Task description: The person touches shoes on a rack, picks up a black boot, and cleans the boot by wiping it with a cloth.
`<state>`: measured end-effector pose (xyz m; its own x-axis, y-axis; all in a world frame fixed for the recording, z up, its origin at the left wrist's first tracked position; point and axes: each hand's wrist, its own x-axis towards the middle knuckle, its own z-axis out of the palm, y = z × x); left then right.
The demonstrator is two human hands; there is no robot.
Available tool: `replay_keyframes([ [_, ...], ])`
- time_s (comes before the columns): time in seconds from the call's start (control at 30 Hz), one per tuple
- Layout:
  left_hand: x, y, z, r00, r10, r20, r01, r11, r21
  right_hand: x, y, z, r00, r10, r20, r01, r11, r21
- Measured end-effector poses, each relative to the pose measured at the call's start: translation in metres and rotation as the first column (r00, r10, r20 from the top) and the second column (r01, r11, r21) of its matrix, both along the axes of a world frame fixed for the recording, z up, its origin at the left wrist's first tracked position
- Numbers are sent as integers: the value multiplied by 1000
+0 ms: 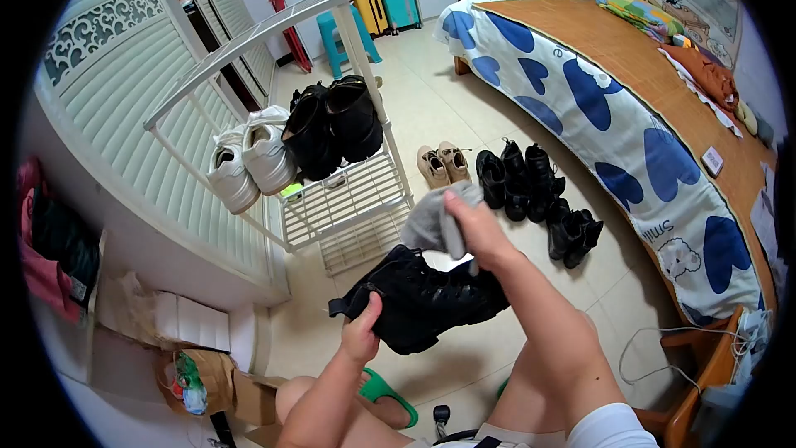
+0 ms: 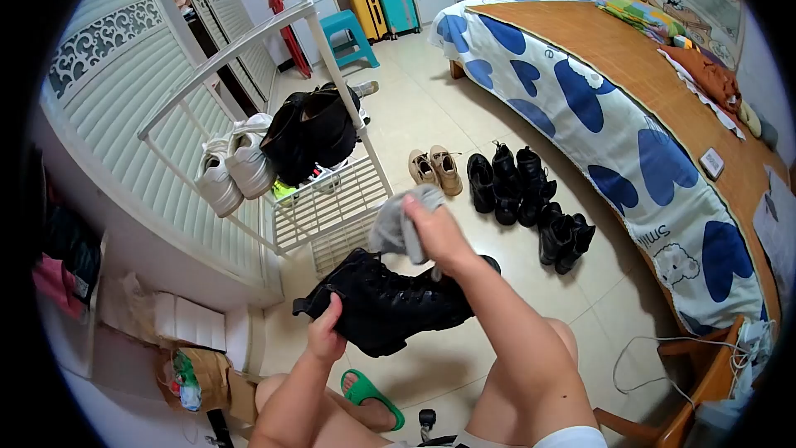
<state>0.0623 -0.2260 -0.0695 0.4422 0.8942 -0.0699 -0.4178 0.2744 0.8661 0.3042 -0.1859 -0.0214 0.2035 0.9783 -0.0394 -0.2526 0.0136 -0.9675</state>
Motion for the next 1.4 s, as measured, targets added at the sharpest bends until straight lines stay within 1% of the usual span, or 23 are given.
replay_keyframes([
  [0.03,-1,1,2,1000,4,6,-4,1000,-3,5,-3,5,995,-58,-84,63,997,49],
  [0.1,-2,3,7,1000,2,12,-2,1000,13,17,-6,8,987,-33,-160,55,989,136],
  [0.17,-3,7,7,1000,18,16,-18,1000,11,15,-19,14,991,-65,-117,80,988,129],
  [0.2,-3,9,7,999,39,28,-40,999,14,9,-28,14,992,-7,129,0,999,53],
  [0.23,-2,11,6,997,60,41,-61,998,17,3,-36,14,930,69,362,-58,997,-40],
  [0.3,1,16,2,993,102,51,-103,995,17,-26,-47,19,790,277,546,-288,955,-68],
  [0.33,1,18,1,984,174,46,-172,984,-41,-42,-53,2,673,29,739,-207,967,150],
  [0.37,1,20,1,969,246,36,-242,965,-98,-57,-58,-15,501,-244,830,-174,911,373],
  [0.5,-1,18,7,956,287,52,-279,953,-120,-71,-65,-21,412,-321,852,-235,866,440],
  [0.6,1,16,16,943,317,105,-302,943,-138,-54,-53,-28,481,-266,835,-282,856,434],
  [0.63,-1,19,16,942,318,105,-303,943,-140,-43,-48,-27,402,-300,865,-323,838,441],
  [0.7,-9,25,16,929,344,140,-326,936,-135,-24,-36,-28,350,-283,893,-300,870,393],
  [0.8,-11,28,23,925,341,167,-308,931,-196,-8,-22,-32,244,-367,898,-151,900,409],
  [0.83,-11,28,23,922,345,175,-299,923,-242,-2,-17,-40,298,-351,888,-129,907,402],
  [0.9,-11,28,23,921,350,172,-297,915,-273,-7,-21,-28,527,-275,804,3,947,321],
  [0.93,-11,28,22,922,349,166,-289,908,-303,-12,-21,-27,527,-267,807,-6,948,318],
  [1.0,-7,27,25,917,357,181,-293,906,-304,-30,-20,-28,553,-427,716,-82,827,557],
  [1.03,-5,26,27,915,353,195,-288,910,-299,-41,-22,-35,555,-351,754,-162,843,512],
  [1.1,-4,25,28,914,349,208,-280,912,-299,-63,-33,-41,382,-327,864,-287,847,448],
  [1.17,-5,28,22,888,395,236,-302,888,-348,-79,-44,-45,505,-236,830,-351,822,448],
  [1.23,-10,32,12,894,393,216,-295,878,-376,-86,-56,-44,470,-110,876,-517,770,374],
  [1.3,-15,32,10,923,327,205,-217,879,-425,-98,-72,-49,382,-112,917,-644,680,351],
  [1.4,-15,32,11,926,309,217,-202,890,-408,-87,-65,-53,365,-163,917,-668,640,380],
])
